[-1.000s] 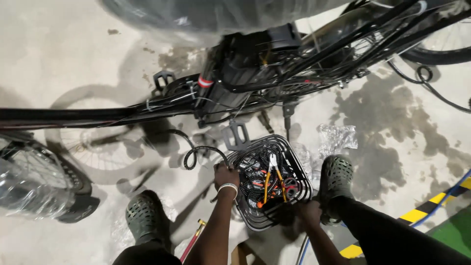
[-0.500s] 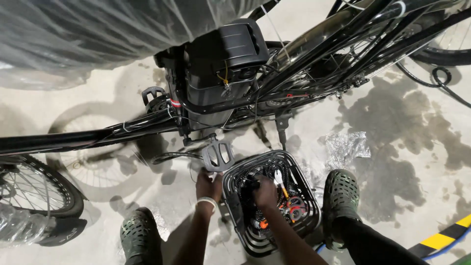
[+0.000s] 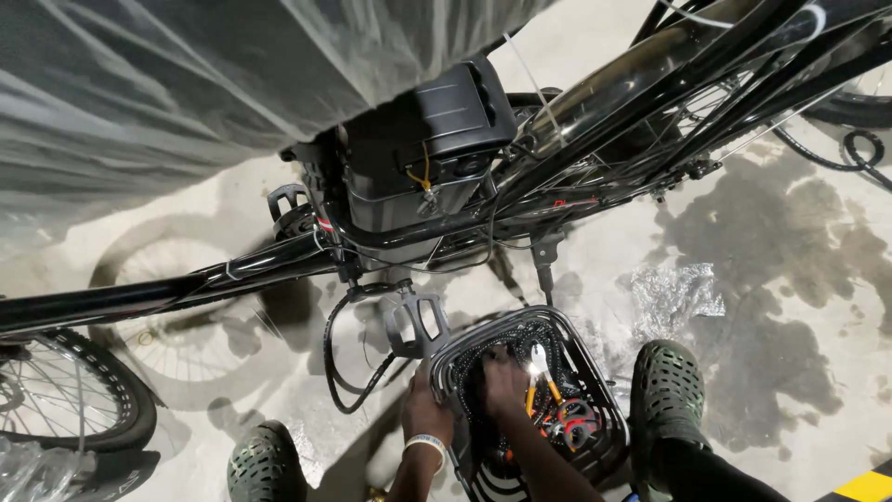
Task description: The person is assembling the electrical components of an electric bicycle. They are seen organizing and securing wires near the rear wheel and motor controller using zip ties. The person also handles a silver controller box and various colored wires, ensuring they are neatly arranged along the frame.
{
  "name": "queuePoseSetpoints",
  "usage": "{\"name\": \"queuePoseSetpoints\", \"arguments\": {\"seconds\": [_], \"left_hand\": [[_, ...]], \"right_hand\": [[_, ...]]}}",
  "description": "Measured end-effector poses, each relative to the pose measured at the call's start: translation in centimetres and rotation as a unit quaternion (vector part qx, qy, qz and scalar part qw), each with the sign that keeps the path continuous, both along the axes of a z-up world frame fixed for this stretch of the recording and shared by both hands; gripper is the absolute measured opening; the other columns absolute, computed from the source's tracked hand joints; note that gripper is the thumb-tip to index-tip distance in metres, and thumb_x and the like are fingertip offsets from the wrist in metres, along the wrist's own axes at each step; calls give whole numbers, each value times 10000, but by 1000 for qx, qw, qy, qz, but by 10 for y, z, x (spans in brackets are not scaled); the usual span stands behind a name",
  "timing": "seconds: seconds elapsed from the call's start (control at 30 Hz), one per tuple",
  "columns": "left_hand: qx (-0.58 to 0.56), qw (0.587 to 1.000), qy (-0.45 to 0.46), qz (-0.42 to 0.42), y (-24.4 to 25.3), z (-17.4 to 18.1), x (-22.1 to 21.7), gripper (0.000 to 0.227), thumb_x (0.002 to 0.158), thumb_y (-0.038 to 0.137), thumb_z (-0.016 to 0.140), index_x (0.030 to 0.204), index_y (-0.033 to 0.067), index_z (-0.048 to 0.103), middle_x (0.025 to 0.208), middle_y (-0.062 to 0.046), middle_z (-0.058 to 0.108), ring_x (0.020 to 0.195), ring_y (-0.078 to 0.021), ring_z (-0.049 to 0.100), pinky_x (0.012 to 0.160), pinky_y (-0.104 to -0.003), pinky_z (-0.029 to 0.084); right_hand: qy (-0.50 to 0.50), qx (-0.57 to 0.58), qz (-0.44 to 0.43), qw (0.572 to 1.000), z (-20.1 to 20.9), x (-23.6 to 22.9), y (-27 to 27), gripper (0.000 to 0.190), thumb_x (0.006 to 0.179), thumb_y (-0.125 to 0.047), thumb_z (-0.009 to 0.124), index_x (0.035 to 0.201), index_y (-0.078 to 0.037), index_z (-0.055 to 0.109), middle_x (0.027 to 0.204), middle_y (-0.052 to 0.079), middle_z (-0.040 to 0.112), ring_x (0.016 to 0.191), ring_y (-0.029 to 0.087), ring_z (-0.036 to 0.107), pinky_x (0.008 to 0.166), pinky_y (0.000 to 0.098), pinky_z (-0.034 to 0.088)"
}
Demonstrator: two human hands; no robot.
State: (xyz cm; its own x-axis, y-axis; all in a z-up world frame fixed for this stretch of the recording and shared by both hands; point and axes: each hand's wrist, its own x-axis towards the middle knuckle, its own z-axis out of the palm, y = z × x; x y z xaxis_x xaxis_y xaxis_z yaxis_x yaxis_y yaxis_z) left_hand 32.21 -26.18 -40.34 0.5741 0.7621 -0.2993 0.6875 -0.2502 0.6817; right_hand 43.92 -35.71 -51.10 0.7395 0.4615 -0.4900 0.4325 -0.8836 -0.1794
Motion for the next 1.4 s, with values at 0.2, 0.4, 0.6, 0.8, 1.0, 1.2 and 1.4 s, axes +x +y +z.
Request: {"name": "queuePoseSetpoints", "arguments": {"seconds": [0.2,0.4,0.6,0.8,1.0,1.2,1.4], "left_hand": [[-186,978,-68,60,5,16,-3,791,733,-151,410,1439,206,415,1400,-25,562,1284,-155,534,1078,-242,356],[-174,984,36,-32,-7,21,2,985,800,57,669,1534,226,34,1597,-55,116,1410,-256,333,1121,-290,278],[-113,961,216,-131,-35,65,15,777,828,374,679,1456,127,294,1555,-138,205,1348,-344,409,1130,-376,336],[-195,946,-153,-210,-64,210,40,370,826,284,626,1172,158,659,1066,-10,726,981,-126,675,870,-285,502],[-271,921,-214,-178,-63,305,35,99,799,81,661,889,85,703,782,-67,747,737,-149,697,699,-280,567],[-307,877,-330,-169,-38,336,79,65,833,13,571,841,38,631,720,-61,649,731,-149,597,691,-315,491],[-333,871,-329,-150,-3,305,88,210,903,97,513,1014,21,674,753,-103,583,768,-155,527,688,-320,463]], "right_hand": [[40,419,-204,884,95,-10,-31,552,881,-623,349,888,-122,579,866,106,630,817,277,620,693,424,453],[78,475,-386,787,217,-7,-47,223,949,-231,509,774,-99,549,656,64,649,658,202,594,717,367,441],[59,485,-440,754,312,9,-87,182,937,-269,552,910,-94,594,593,93,590,515,191,557,509,343,434],[148,497,-295,803,377,6,-104,191,785,-268,748,879,-102,762,906,45,753,907,180,662,834,324,474],[229,512,-241,792,440,6,-95,107,822,-144,755,797,-44,726,657,39,629,544,127,473,529,282,419],[196,512,-244,800,491,31,-48,145,863,-66,682,911,69,704,630,144,604,508,165,555,539,263,456],[158,483,-179,842,478,71,-24,81,831,-75,710,850,3,718,664,117,619,614,157,571,614,293,473]]}}
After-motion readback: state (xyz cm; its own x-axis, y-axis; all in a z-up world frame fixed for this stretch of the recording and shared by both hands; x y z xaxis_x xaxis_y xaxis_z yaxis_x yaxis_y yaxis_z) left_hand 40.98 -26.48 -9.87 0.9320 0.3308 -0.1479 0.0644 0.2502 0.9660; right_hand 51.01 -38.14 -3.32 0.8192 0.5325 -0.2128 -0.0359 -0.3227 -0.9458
